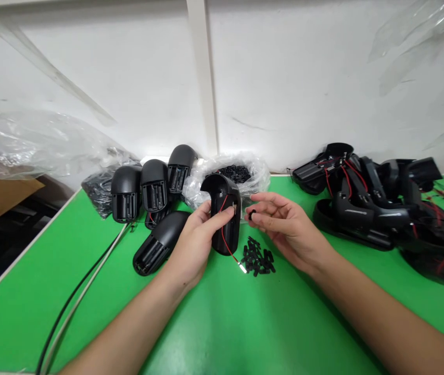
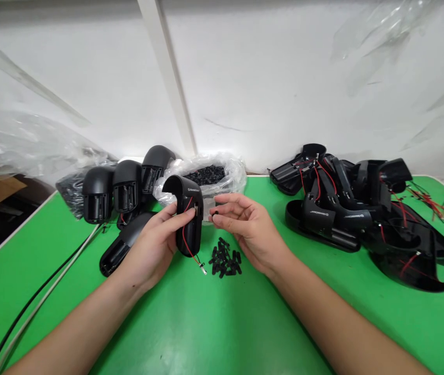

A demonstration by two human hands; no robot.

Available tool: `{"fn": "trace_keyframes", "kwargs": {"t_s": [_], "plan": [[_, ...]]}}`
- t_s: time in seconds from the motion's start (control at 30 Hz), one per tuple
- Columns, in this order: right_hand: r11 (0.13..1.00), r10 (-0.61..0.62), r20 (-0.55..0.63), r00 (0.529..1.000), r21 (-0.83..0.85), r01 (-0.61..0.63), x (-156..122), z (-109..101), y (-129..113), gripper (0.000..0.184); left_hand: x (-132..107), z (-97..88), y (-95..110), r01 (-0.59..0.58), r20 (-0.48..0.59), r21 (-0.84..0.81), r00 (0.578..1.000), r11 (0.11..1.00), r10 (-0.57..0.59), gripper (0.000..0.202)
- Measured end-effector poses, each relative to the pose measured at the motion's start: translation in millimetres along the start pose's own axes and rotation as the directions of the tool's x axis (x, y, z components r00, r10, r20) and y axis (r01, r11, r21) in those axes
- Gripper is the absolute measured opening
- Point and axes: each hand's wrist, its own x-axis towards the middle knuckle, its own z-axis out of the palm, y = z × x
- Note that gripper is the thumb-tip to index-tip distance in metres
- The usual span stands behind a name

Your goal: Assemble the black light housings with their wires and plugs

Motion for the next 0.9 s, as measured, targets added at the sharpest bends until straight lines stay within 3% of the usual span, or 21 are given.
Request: {"fn": "trace_keyframes", "kwargs": {"t_s": [0.13, 0.33, 0.9], "plan": [[0.991, -0.081, -0.022, 0.996, -0.113, 0.078, 0, -1, 5, 0.038, -2, 1.0, -1, -0.027, 0.005, 0.047, 1.0, 0.999, 0.027, 0.043], [0.962, -0.183, -0.034, 0.983, -0.211, 0.172, -1, 1, 8, 0.052, -2, 4.4, -4, -0.121, -0.039, 0.247, 0.99, 0.961, 0.135, 0.05], [0.955, -0.168, -0.243, 0.955, -0.281, 0.097, -8, 18, 9, 0.034, 5, -2.1, -17, -0.128, -0.069, 0.434, 0.982, 0.892, 0.175, 0.051]]}}
